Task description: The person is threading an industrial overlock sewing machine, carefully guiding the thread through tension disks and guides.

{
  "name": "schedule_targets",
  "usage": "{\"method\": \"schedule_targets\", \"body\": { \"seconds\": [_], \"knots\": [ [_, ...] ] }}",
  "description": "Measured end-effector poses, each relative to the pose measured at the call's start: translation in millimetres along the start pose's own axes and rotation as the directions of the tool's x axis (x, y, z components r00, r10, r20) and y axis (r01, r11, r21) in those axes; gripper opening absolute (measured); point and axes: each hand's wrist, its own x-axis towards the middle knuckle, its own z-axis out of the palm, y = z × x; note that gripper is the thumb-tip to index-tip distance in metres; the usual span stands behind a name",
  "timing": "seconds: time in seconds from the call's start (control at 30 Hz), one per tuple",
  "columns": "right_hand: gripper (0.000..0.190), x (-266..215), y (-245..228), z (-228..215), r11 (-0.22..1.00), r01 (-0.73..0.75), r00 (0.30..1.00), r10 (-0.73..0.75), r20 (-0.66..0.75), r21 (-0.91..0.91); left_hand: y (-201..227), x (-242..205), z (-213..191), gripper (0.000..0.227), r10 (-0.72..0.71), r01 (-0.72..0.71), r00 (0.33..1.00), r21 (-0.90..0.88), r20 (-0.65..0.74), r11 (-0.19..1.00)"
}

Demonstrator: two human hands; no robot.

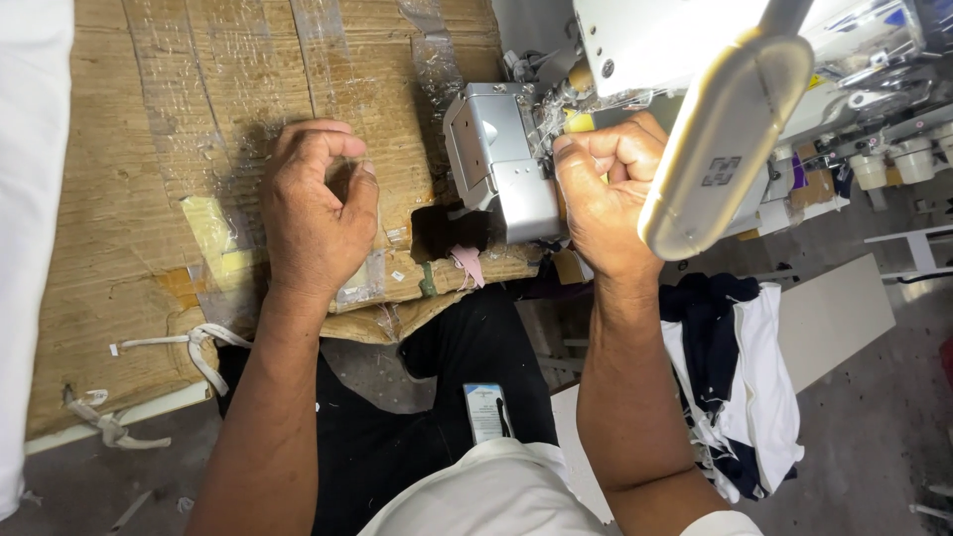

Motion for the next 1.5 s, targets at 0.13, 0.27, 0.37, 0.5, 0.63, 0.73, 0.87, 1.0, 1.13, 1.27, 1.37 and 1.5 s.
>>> {"method": "schedule_targets", "body": {
  "seconds": [0.13,0.27,0.37,0.5,0.63,0.73,0.87,1.0,1.13,1.27,1.37,1.5],
  "knots": [
    [0.009,-0.1,-0.2,-0.2,1.0,-0.024,1.0,0.024,0.018,-0.002,-0.2,-0.4,-0.1,0.013,0.005,-0.005,1.0,0.011,-0.001,1.0],
    [0.009,0.6,1.0,-1.5,1.0,-0.024,0.999,0.024,0.024,0.008,-0.7,-1.0,-0.5,0.014,0.015,-0.015,1.0,0.014,0.001,1.0],
    [0.009,1.5,0.8,-3.6,1.0,-0.022,0.999,0.022,0.038,0.009,-2.6,-1.5,0.8,0.014,0.017,-0.017,1.0,0.024,0.0,1.0],
    [0.009,1.1,0.5,-3.1,0.999,-0.033,0.998,0.032,0.044,0.014,-4.5,-2.3,1.9,0.014,0.01,-0.009,1.0,0.03,-0.007,1.0],
    [0.01,1.5,0.6,-3.5,0.999,-0.032,0.998,0.031,0.049,0.019,-3.5,-2.1,1.3,0.014,0.013,-0.013,1.0,0.032,-0.002,0.999],
    [0.009,1.1,1.2,-2.6,0.999,-0.038,0.998,0.037,0.051,0.017,-4.4,-2.1,1.0,0.015,0.005,-0.005,1.0,0.03,-0.002,1.0],
    [0.009,1.0,4.3,-2.4,0.998,-0.047,0.998,0.045,0.055,0.039,-3.6,-0.9,1.4,0.014,0.01,-0.01,1.0,0.021,0.002,1.0],
    [0.008,2.7,4.6,-2.6,0.997,-0.052,0.996,0.048,0.071,0.051,-5.0,-0.8,1.0,0.014,0.01,-0.01,1.0,0.023,0.012,1.0],
    [0.008,4.2,9.8,-3.2,0.996,-0.062,0.994,0.056,0.094,0.062,-4.5,-0.4,0.5,0.014,0.005,-0.005,1.0,0.028,0.01,1.0],
    [0.009,4.8,9.2,-4.3,0.996,-0.076,0.992,0.071,0.1,0.045,-4.9,-0.9,0.0,0.014,-0.007,0.007,1.0,0.026,0.014,1.0],
    [0.01,6.5,7.5,-4.5,0.996,-0.079,0.992,0.075,0.103,0.041,-9.2,-1.2,0.9,0.014,0.0,0.0,1.0,0.031,0.015,1.0],
    [0.013,4.2,4.5,-2.2,0.994,-0.094,0.991,0.088,0.101,0.063,-12.6,-2.5,1.0,0.015,0.0,0.0,1.0,0.023,0.014,1.0]
  ]
}}
